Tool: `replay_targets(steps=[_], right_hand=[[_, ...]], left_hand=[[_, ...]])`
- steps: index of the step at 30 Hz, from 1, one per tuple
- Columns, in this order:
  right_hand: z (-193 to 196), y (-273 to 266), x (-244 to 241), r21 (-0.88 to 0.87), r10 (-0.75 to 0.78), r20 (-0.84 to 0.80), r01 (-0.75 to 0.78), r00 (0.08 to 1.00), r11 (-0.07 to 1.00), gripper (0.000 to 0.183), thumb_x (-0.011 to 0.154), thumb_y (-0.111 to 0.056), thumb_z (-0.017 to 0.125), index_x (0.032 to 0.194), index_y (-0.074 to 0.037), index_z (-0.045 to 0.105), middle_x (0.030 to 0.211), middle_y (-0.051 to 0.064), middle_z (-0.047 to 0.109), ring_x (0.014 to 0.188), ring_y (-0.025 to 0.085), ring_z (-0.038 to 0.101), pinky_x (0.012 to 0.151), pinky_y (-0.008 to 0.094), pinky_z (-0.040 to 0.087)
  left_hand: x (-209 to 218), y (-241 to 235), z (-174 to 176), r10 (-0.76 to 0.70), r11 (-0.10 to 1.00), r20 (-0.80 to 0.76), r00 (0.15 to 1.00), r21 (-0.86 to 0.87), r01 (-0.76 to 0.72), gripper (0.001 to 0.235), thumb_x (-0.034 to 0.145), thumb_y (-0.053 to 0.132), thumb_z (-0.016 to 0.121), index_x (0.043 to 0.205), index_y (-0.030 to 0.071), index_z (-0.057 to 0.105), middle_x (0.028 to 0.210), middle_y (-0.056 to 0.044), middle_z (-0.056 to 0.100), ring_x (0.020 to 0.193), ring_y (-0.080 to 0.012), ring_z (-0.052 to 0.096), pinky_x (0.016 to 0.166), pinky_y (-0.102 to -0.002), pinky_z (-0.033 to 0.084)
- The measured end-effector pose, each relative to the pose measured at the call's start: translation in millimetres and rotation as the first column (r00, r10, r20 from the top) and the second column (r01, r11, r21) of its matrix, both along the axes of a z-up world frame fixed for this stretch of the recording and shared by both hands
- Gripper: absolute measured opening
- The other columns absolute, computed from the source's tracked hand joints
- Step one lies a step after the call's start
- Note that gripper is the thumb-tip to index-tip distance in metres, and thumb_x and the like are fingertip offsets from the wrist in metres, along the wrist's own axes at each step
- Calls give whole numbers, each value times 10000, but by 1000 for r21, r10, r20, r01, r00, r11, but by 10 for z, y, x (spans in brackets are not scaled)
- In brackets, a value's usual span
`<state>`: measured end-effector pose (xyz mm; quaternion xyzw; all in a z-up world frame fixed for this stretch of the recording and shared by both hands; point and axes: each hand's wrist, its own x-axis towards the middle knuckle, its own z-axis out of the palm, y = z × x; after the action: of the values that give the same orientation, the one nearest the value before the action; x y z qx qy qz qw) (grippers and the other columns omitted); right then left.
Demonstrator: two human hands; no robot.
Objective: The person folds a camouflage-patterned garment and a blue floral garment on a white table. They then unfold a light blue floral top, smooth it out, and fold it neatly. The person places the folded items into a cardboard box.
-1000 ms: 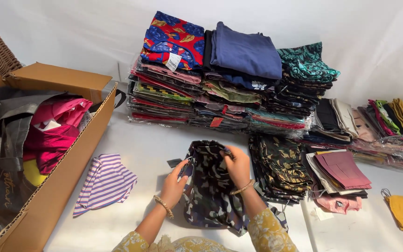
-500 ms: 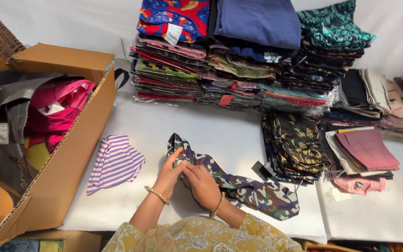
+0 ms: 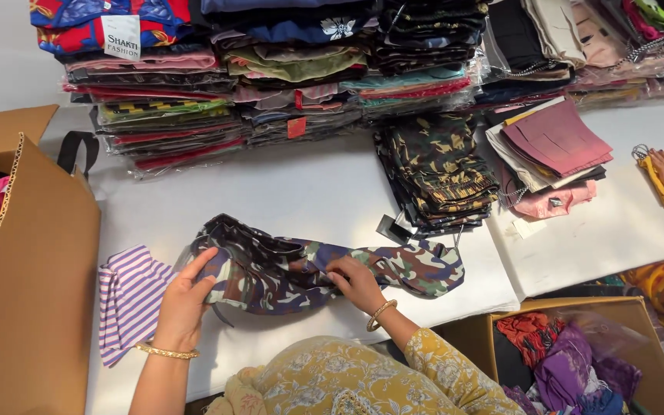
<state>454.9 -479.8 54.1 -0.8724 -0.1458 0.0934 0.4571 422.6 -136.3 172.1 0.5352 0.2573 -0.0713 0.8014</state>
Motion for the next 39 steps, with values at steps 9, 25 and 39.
replay_targets(steps=[9,25,39], right_hand=[[-771,483,679,321,-84,-237,160,968,933,848,881,-318,786,1550,-98,316,1461,150,470,1289,264,523,1013,388,483],[123,832,1228,695,2,-231,163,973,700,241,993,-88,752,1173,33,647,958,35,691,835,141,598,743,309,508],[909,982,170,-32,351,499,-388,792,921,559,735,98,643,1277,-34,609,1137,132,623,1034,361,611,926,448,472]], left_hand=[[-40,-428,32,-156,977,29,987,149,150,520,881,-101,529,1352,66,675,1255,-40,708,1075,-97,639,943,-242,477],[-43,-218,-60,4,999,-72,997,-53,-8,502,931,-39,505,1401,88,626,1217,-73,700,983,-172,646,839,-346,513],[199,-644,230,42,997,-53,998,59,-39,726,939,77,632,1563,253,303,1360,19,568,1178,-91,552,1021,-361,413]])
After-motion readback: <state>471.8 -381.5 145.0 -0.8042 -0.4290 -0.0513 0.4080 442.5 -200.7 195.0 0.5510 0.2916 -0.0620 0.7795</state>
